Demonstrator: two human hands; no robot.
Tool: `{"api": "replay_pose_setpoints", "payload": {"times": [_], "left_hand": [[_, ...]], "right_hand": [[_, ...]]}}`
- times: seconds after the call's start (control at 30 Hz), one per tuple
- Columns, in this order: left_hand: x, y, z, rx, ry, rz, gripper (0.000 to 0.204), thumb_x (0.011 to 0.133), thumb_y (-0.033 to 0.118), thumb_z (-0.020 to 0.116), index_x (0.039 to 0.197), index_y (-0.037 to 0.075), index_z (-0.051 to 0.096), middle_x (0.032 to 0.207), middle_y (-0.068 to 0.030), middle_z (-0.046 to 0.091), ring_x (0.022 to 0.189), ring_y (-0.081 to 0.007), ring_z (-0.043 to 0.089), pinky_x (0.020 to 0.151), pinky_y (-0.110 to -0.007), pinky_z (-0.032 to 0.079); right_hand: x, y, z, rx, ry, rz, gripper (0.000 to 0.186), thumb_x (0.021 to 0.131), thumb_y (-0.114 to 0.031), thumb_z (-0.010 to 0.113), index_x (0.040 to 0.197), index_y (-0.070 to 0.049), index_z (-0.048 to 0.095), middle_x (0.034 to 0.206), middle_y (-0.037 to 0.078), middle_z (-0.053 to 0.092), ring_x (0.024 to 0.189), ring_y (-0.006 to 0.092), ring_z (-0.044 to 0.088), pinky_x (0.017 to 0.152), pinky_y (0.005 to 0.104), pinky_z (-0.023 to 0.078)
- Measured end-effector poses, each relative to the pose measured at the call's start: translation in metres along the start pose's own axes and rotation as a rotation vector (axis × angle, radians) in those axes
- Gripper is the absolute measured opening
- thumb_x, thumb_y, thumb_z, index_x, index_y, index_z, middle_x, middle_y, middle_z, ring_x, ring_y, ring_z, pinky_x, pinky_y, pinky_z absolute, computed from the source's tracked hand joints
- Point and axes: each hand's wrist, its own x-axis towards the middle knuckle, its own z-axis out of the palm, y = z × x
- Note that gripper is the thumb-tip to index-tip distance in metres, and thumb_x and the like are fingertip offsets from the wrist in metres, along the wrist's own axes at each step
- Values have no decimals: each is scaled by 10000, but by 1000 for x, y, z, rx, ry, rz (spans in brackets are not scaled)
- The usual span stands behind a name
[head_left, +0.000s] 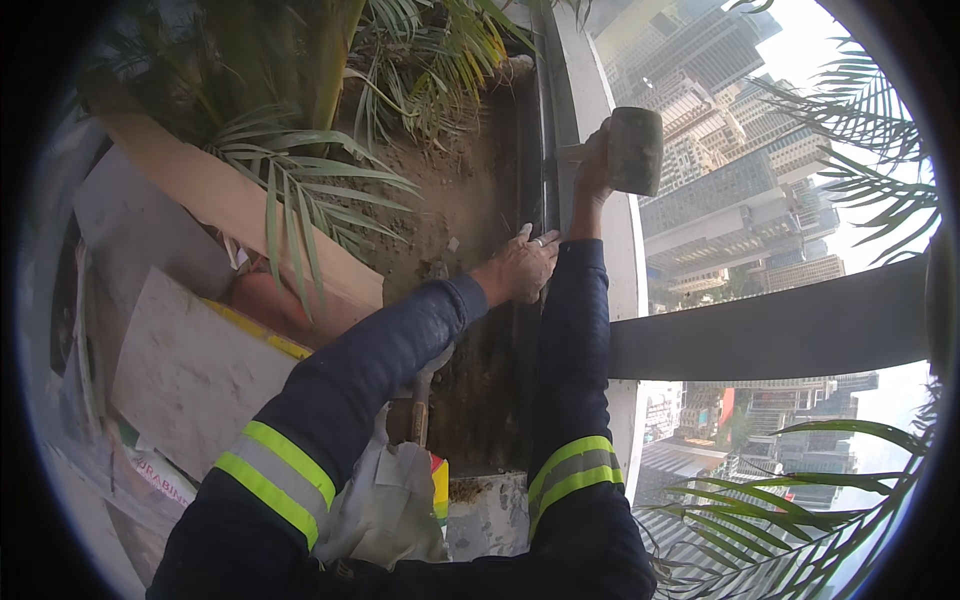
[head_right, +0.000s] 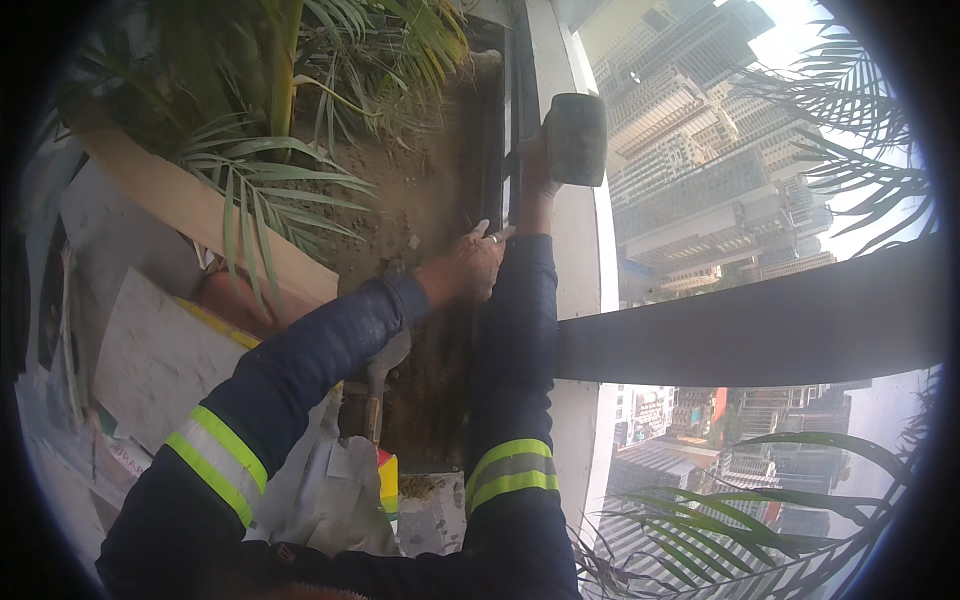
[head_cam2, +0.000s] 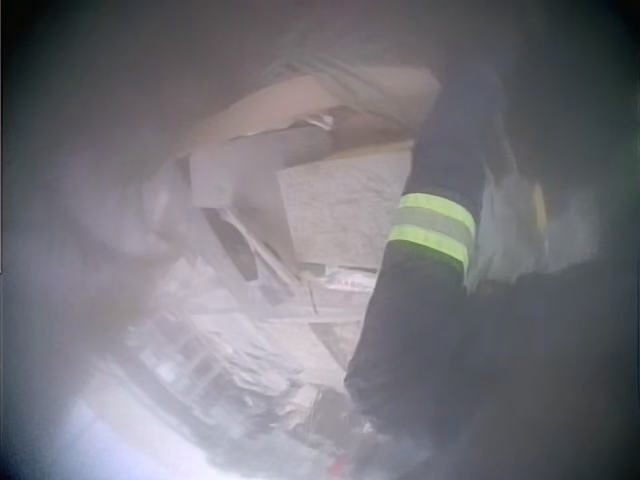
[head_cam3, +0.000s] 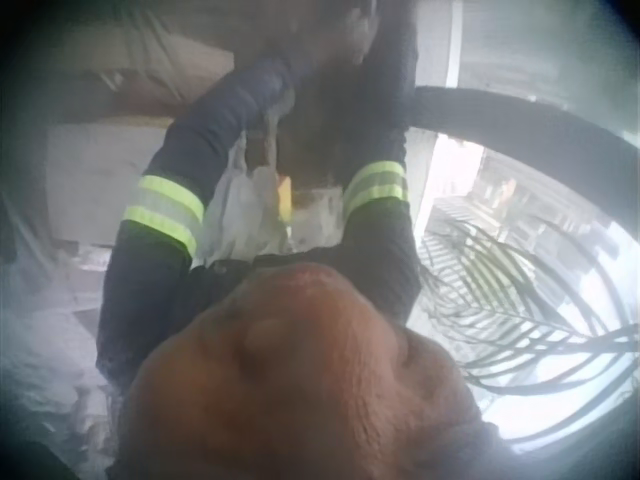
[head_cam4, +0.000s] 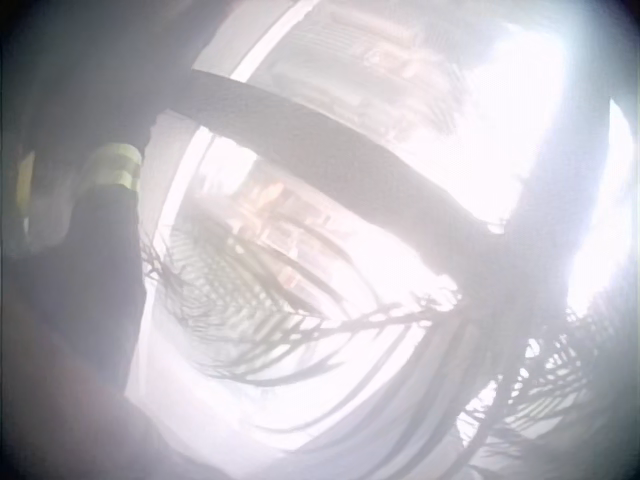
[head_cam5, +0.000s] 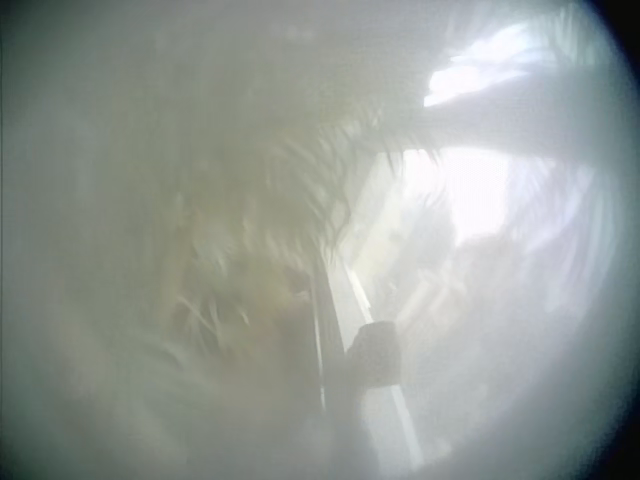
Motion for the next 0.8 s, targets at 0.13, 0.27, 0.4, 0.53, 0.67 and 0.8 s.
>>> {"api": "replay_pose_setpoints", "payload": {"times": [0.13, 0.27, 0.4, 0.53, 0.67, 0.8], "left_hand": [[1, -4, -3, 25, -7, 5, 668, 833, 235, 624, 1444, -18, 534, 1582, -180, 442, 1514, -289, 367, 1207, -590, 316], [2, -7, 5, 30, 35, -37, 660, 831, 229, 631, 1443, -2, 539, 1586, -165, 439, 1520, -291, 354, 1208, -594, 312], [6, 6, 18, 22, 78, 29, 665, 818, 235, 661, 1436, 16, 546, 1586, -164, 435, 1518, -292, 355, 1202, -603, 317], [15, -14, 19, 41, 88, -22, 685, 801, 242, 686, 1435, 25, 543, 1588, -163, 429, 1521, -292, 350, 1200, -608, 321], [20, -4, 17, 42, 92, 1, 711, 776, 240, 708, 1435, 31, 539, 1584, -161, 435, 1522, -292, 347, 1199, -612, 321], [10, -13, 20, 28, 79, -48, 724, 762, 231, 713, 1434, 30, 532, 1593, -163, 423, 1526, -291, 340, 1203, -606, 320]], "right_hand": [[3, 1, 7, -52, -34, 31, 101, 999, -121, 637, 1038, -42, 687, 817, -13, 605, 689, 109, 551, 638, 298, 486], [1, -6, 6, 248, 46, 163, 87, 991, -104, 639, 1038, -46, 682, 810, -22, 588, 683, 98, 541, 598, 285, 462], [13, 2, 7, 287, 51, 140, 81, 984, -81, 642, 1045, -40, 678, 847, -8, 591, 717, 103, 548, 617, 286, 466], [5, -22, -19, 188, -61, 211, 111, 998, -129, 649, 1055, -38, 678, 891, 4, 601, 785, 111, 561, 673, 303, 488], [-26, -11, -58, 89, -103, 159, 140, 1013, -141, 628, 1087, -35, 681, 912, 10, 619, 808, 123, 568, 708, 316, 501], [-45, -48, -63, 277, -179, 327, 155, 1023, -145, 606, 1101, -35, 682, 933, 12, 623, 839, 133, 574, 730, 317, 505]]}}
